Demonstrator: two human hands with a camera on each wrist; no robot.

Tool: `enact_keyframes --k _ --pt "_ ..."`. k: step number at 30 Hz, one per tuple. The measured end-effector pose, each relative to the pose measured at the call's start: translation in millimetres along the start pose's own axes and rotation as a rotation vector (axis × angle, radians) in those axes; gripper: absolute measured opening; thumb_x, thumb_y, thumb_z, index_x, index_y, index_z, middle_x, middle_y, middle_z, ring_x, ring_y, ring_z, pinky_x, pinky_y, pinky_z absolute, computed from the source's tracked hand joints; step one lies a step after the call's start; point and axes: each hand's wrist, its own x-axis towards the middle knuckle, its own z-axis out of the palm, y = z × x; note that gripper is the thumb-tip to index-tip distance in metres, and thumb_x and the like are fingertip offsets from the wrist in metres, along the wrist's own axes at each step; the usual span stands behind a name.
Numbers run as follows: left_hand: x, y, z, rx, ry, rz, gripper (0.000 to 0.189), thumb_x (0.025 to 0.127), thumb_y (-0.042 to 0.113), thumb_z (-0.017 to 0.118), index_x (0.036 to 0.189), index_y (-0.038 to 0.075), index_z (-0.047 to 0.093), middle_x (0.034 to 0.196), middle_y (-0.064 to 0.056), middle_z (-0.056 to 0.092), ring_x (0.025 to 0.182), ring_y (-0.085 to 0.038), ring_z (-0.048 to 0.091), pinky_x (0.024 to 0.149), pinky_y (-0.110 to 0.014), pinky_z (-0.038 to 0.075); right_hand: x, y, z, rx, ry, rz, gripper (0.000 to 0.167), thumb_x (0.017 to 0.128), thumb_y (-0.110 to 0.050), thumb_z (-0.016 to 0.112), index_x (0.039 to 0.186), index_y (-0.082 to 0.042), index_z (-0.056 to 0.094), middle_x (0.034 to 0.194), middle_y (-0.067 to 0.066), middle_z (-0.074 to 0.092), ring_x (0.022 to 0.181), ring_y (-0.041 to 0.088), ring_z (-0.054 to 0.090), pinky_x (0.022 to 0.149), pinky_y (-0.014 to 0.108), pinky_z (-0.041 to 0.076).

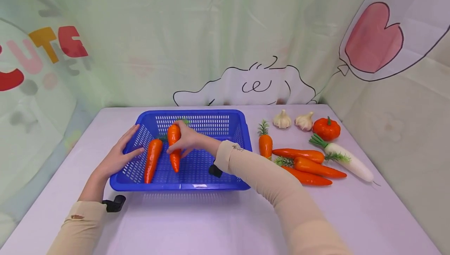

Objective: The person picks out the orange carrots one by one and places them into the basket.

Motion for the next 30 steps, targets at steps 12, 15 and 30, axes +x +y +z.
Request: enact_keyframes --k 12,15,30 --pt "-0.3 1.7 -0.2 0.006 -0.007 -0.016 0.074 0.088 0.029 0.057 0.148 0.023 0.014 0.153 -0.01 0.006 0.137 -0.038 0.008 0.098 -0.068 0.017 23.1 8 16 -0.019 -0.029 0.054 0.084 0.074 0.0 0.073 0.138 -0.016 0.02 0.12 0.018 0.037 0.094 0.038 0.056 0.068 0.047 0.055" --pt "-0.3 2.1 0.2 0.012 -0.008 -0.018 0.074 0.088 0.029 0.057 0.148 0.023 0.014 0.153 -0.01 0.006 0.137 -0.037 0.008 0.098 -0.068 0.017 26.6 10 20 -0.031 -0.019 0.065 0.085 0.073 0.0 0.074 0.138 -0.015 0.02 0.12 0.018 0.038 0.093 0.038 0.057 0.067 0.046 0.055" --pt "-1.7 3.0 0.4 0.003 -0.006 -0.013 0.074 0.088 0.028 0.057 0.148 0.025 0.014 0.153 -0.01 0.007 0.137 -0.038 0.009 0.099 -0.067 0.016 31.6 21 33 -0.092 -0.018 0.034 0.082 0.076 0.003 0.069 0.137 -0.01 0.017 0.12 0.015 0.041 0.101 0.031 0.053 0.066 0.04 0.056"
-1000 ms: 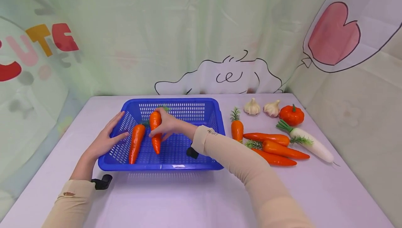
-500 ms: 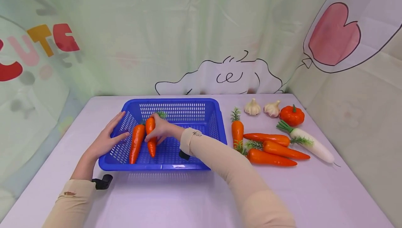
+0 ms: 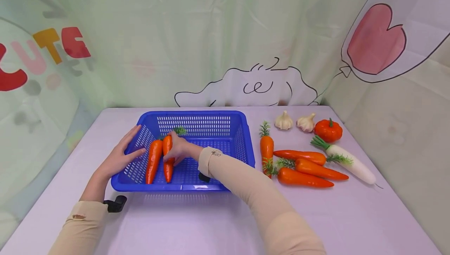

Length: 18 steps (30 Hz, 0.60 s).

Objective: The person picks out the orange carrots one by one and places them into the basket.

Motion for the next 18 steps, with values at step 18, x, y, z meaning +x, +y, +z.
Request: enact_keyframes --k 18 --pt "0.6 -1.0 0.7 0.008 0.003 0.013 0.073 0.088 0.027 0.057 0.148 0.022 0.014 0.153 -0.011 0.007 0.136 -0.039 0.009 0.098 -0.068 0.017 -11.7 -14 -10 0.047 0.048 0.072 0.088 0.077 -0.013 0.073 0.144 -0.015 0.015 0.138 0.019 0.029 0.11 0.042 0.048 0.076 0.051 0.052"
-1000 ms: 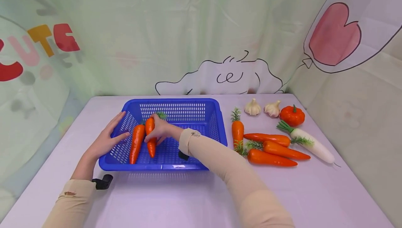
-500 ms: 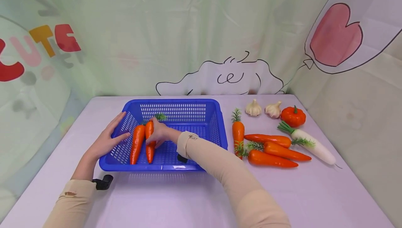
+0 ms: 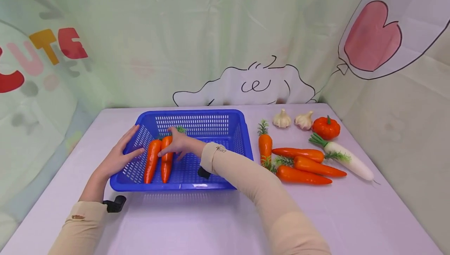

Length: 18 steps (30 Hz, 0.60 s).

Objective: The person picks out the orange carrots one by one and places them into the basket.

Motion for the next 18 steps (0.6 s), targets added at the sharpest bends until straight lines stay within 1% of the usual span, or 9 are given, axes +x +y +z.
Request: enact_keyframes --k 5,10,14,18 --pt "0.3 -1.7 -0.5 0.001 0.002 0.001 0.074 0.088 0.028 0.057 0.148 0.023 0.014 0.153 -0.011 0.007 0.136 -0.038 0.009 0.098 -0.068 0.018 -8.7 -9 -7 -0.014 -0.007 -0.014 0.088 0.078 -0.016 0.073 0.144 -0.016 0.014 0.143 0.019 0.023 0.116 0.041 0.044 0.078 0.055 0.049" --pt "0.0 -2.1 -0.4 -0.008 0.005 0.001 0.074 0.088 0.027 0.058 0.148 0.023 0.014 0.153 -0.011 0.007 0.137 -0.038 0.009 0.098 -0.068 0.018 -16.6 -13 -18 -0.006 -0.017 -0.037 0.086 0.08 -0.015 0.071 0.144 -0.016 0.013 0.139 0.025 0.025 0.116 0.041 0.044 0.079 0.057 0.047" --pt "-0.1 -1.9 -0.3 -0.006 0.008 -0.004 0.075 0.088 0.027 0.058 0.148 0.023 0.014 0.153 -0.011 0.007 0.137 -0.038 0.009 0.098 -0.068 0.018 -26.1 -15 -28 -0.023 -0.012 -0.06 0.087 0.08 -0.017 0.071 0.144 -0.018 0.013 0.139 0.027 0.025 0.119 0.039 0.041 0.079 0.055 0.049" --pt "0.3 -1.6 0.7 -0.005 0.009 -0.003 0.075 0.087 0.027 0.058 0.148 0.023 0.014 0.153 -0.011 0.007 0.137 -0.038 0.009 0.098 -0.068 0.018 -37.1 -16 -39 -0.061 -0.003 -0.095 0.089 0.078 -0.02 0.073 0.145 -0.019 0.014 0.139 0.026 0.028 0.12 0.037 0.04 0.072 0.046 0.054"
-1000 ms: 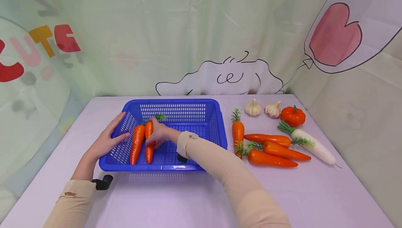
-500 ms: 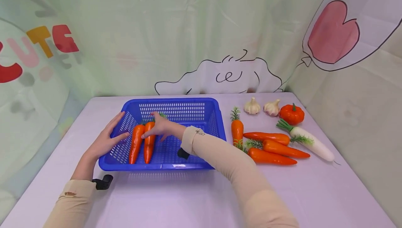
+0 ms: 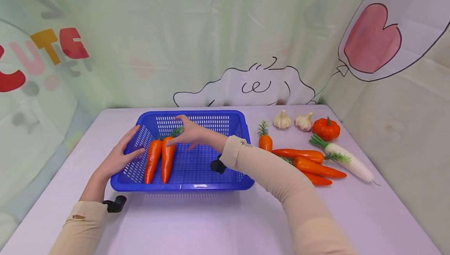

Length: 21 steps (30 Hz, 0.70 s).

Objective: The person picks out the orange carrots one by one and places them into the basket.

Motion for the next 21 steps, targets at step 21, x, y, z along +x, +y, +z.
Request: enact_keyframes --k 21 --pt "-0.1 1.2 0.4 -0.001 0.0 0.007 0.074 0.088 0.026 0.057 0.148 0.021 0.015 0.153 -0.011 0.007 0.137 -0.038 0.009 0.098 -0.069 0.017 -63.8 3 -60 -0.138 0.068 -0.058 0.087 0.078 -0.026 0.073 0.144 -0.026 0.016 0.134 0.019 0.039 0.105 0.033 0.055 0.074 0.04 0.054"
